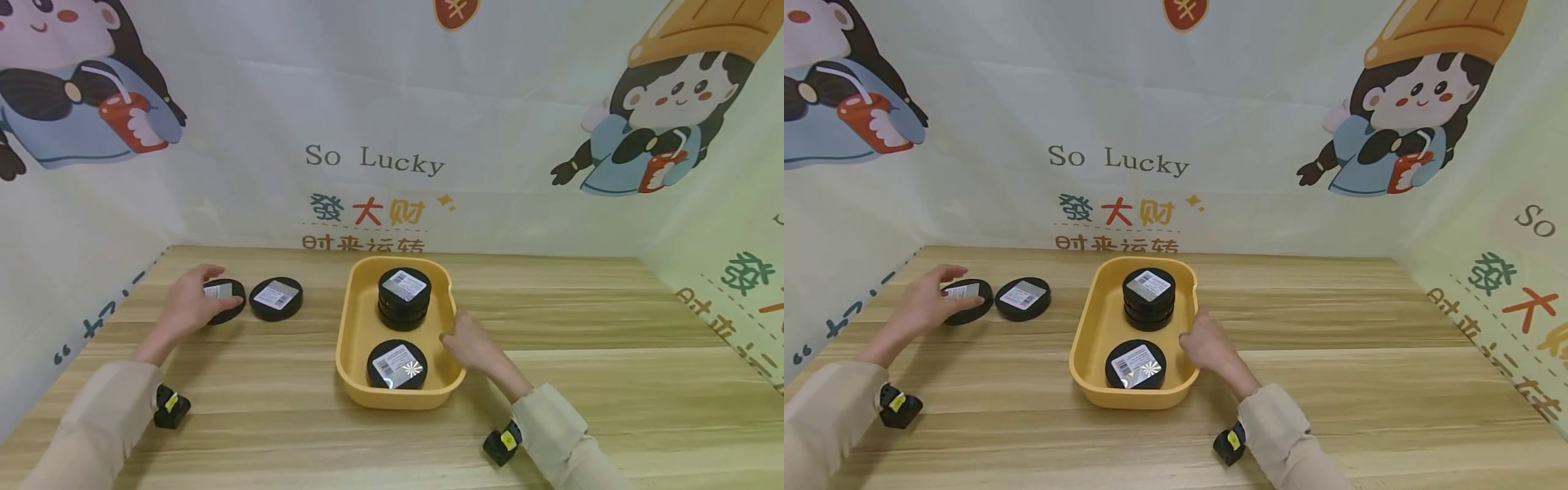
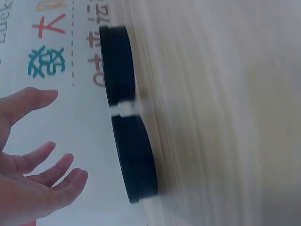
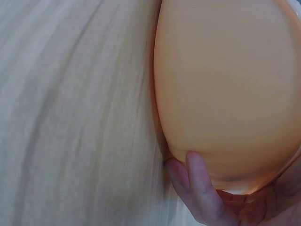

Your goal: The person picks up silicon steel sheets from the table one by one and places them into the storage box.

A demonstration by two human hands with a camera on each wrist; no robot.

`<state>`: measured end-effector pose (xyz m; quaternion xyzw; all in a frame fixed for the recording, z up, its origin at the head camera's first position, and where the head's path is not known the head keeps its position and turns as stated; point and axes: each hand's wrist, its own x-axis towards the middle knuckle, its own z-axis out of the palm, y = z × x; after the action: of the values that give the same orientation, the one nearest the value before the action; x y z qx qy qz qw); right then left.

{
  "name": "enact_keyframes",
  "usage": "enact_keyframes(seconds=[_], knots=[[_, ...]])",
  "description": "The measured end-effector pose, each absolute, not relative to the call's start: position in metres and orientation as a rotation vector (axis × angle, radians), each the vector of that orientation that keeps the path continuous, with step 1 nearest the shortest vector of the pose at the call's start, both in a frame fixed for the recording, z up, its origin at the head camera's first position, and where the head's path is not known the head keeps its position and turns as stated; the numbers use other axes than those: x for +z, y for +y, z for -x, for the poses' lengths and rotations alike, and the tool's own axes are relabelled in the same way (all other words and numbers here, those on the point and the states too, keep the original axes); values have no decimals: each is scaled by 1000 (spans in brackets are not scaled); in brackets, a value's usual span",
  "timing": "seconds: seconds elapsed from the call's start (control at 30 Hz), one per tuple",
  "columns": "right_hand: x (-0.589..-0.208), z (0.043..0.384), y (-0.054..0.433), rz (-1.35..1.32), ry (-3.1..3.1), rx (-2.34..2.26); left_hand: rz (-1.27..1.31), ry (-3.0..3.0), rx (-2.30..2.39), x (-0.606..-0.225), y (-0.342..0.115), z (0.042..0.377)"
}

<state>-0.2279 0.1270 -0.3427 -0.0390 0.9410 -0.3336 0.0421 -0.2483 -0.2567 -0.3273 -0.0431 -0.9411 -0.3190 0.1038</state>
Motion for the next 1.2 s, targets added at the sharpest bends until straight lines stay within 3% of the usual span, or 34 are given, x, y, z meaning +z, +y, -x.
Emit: enact_keyframes(seconds=[0.73, 1.2], knots=[[-343, 228, 128, 123, 2890, -1002, -75, -3174, -899, -333, -282, 267], [-344, 228, 128, 135, 2894, -995, -53, -3259, -758, -340, -285, 277]])
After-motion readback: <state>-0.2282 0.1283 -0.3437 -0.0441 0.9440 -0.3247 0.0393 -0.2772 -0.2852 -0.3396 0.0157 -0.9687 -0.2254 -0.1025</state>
